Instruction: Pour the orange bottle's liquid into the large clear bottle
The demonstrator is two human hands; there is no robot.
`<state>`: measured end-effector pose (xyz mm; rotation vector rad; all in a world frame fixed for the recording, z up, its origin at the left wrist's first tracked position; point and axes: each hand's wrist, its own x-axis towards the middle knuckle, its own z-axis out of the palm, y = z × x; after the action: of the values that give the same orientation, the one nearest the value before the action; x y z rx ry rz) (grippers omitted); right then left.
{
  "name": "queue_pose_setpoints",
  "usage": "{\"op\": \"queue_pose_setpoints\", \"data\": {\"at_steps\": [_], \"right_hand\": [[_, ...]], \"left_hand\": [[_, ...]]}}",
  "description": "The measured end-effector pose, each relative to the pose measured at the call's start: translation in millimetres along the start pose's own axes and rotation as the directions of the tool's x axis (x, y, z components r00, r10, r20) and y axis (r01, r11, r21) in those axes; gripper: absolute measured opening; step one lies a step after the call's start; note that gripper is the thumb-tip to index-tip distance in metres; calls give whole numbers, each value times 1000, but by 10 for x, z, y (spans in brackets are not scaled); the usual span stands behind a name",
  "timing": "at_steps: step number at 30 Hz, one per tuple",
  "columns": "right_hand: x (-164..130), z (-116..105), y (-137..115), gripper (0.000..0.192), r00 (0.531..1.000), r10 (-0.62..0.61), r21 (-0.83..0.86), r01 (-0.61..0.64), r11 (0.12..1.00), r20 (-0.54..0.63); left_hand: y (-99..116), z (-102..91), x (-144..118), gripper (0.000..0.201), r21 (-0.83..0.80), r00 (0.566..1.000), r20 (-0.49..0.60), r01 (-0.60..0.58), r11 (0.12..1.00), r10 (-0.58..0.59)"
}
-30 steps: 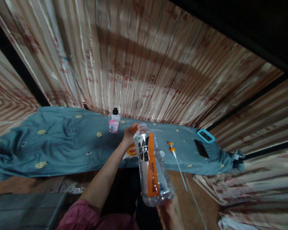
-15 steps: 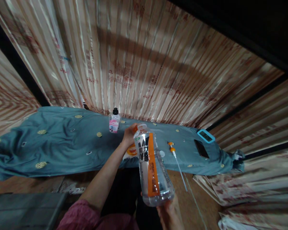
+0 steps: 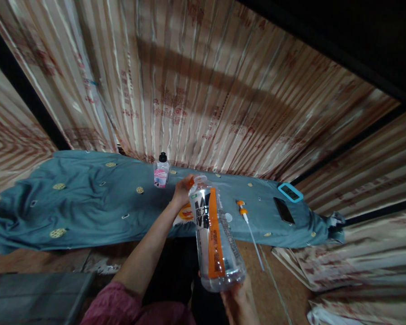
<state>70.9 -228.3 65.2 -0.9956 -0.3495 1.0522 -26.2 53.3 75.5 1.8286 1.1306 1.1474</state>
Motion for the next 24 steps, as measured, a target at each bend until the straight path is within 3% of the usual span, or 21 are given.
{"op": "queue_pose_setpoints", "data": {"at_steps": [24], "right_hand": [[-4, 14, -17, 54, 1000, -17, 8, 17, 1000, 21]], "left_hand": [[-5, 17, 6, 9, 15, 1000, -10, 12, 1000, -11]]}}
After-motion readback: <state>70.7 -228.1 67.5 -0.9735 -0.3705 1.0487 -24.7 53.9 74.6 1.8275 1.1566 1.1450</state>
